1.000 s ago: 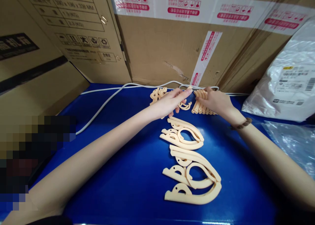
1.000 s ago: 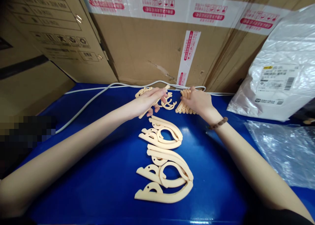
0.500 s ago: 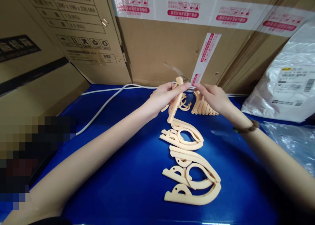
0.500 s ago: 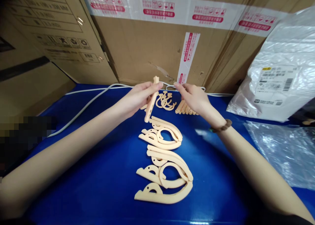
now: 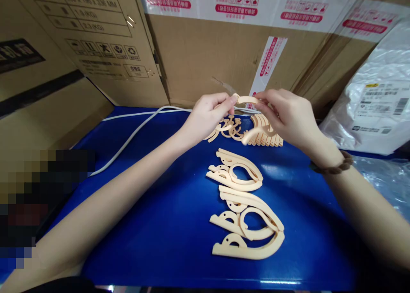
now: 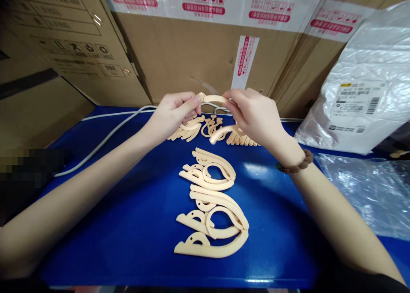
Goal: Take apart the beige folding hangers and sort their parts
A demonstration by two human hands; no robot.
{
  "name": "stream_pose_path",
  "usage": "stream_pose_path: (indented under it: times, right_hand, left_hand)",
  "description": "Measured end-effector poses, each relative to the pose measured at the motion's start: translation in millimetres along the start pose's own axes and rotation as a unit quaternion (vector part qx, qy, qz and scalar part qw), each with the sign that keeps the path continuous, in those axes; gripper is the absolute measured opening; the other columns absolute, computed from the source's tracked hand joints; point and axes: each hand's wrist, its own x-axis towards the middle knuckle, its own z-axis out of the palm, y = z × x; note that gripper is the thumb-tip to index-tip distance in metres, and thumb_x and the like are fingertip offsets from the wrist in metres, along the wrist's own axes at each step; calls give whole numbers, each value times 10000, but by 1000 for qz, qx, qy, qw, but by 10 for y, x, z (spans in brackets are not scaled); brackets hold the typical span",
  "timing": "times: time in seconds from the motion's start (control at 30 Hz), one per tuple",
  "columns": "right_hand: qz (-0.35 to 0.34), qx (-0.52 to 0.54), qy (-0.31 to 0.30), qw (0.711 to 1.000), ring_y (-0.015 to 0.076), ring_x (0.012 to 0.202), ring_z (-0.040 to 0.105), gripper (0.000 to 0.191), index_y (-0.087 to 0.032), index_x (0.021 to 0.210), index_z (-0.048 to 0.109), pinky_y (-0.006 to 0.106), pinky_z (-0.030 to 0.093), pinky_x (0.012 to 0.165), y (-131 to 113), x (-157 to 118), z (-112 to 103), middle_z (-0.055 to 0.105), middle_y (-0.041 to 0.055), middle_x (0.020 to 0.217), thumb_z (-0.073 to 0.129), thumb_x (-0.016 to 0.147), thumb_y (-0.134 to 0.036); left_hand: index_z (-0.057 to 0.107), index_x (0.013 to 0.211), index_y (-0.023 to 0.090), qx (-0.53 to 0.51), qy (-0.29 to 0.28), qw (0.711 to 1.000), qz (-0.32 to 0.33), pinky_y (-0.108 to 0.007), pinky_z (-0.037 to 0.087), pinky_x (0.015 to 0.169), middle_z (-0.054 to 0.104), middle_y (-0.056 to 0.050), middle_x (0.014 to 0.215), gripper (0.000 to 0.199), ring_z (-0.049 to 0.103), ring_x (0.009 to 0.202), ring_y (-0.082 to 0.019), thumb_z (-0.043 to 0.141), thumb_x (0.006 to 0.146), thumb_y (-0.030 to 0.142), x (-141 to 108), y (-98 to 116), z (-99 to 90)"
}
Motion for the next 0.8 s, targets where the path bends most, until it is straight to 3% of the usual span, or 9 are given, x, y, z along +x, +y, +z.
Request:
stream_pose_path:
  times: [0.1,0.27,0.37,0.43,0.53,0.63,0.7,0.8]
  right_hand:
    - [-36,-136,-63,988,286,981,644,400,-134,1190,656,351,436,772,-31,-12,-1,710,157,1066,338,1056,-335]
    - [37,13,-118,992,229,719,622,402,-165,1032,652,331,452,678,-14,25,1,694,100,839,298,1039,-357]
    - [96,122,-90,984,208,685,595,435,-209,1067,650,322,469,648,93,65,-25,673,64,801,256,1040,-391]
    - [141,216,-60,964,202,653,559,425,-208,1135,653,330,464,638,158,81,-31,656,56,793,304,1023,-423]
    - [169,293,-38,940,173,585,478,405,-188,1173,649,325,430,620,186,87,-25,629,42,754,381,1006,-441]
    - [201,301,-25,932,168,575,467,373,-193,1223,604,320,411,609,139,94,-26,655,45,781,374,1018,-403]
    - [221,311,-6,924,170,590,509,330,-192,1230,566,311,414,600,93,103,-34,685,55,830,362,1017,-339]
    - [242,343,32,907,164,659,607,287,-187,1230,495,285,451,607,33,109,-42,724,77,939,333,1005,-262]
  left_hand:
    - [513,710,192,107,-17,992,61,-243,339,593,492,10,647,370,481,620,-117,416,1053,291,-68,-25,-14]
    - [609,972,195,230,32,966,112,-280,356,657,523,8,680,321,498,624,-145,328,1065,321,-80,-132,25]
    - [632,1042,179,245,3,966,77,-286,363,696,572,-12,746,360,526,689,-156,305,1073,324,85,-263,101]
    - [647,875,172,255,-37,966,26,-285,355,701,596,-24,751,365,538,718,-157,360,1058,304,228,-378,175]
    - [614,665,175,261,-74,962,-22,-287,342,658,550,-4,610,358,505,609,-150,515,989,290,387,-556,283]
    - [568,594,188,270,-62,959,-54,-291,337,645,483,11,546,345,483,586,-157,663,899,319,440,-667,330]
    - [569,642,189,267,-33,961,-70,-292,357,662,519,-2,596,305,528,652,-175,721,857,344,437,-670,328]
    - [597,784,181,243,-1,966,-91,-291,410,675,606,-47,705,326,595,745,-196,589,960,456,407,-556,306]
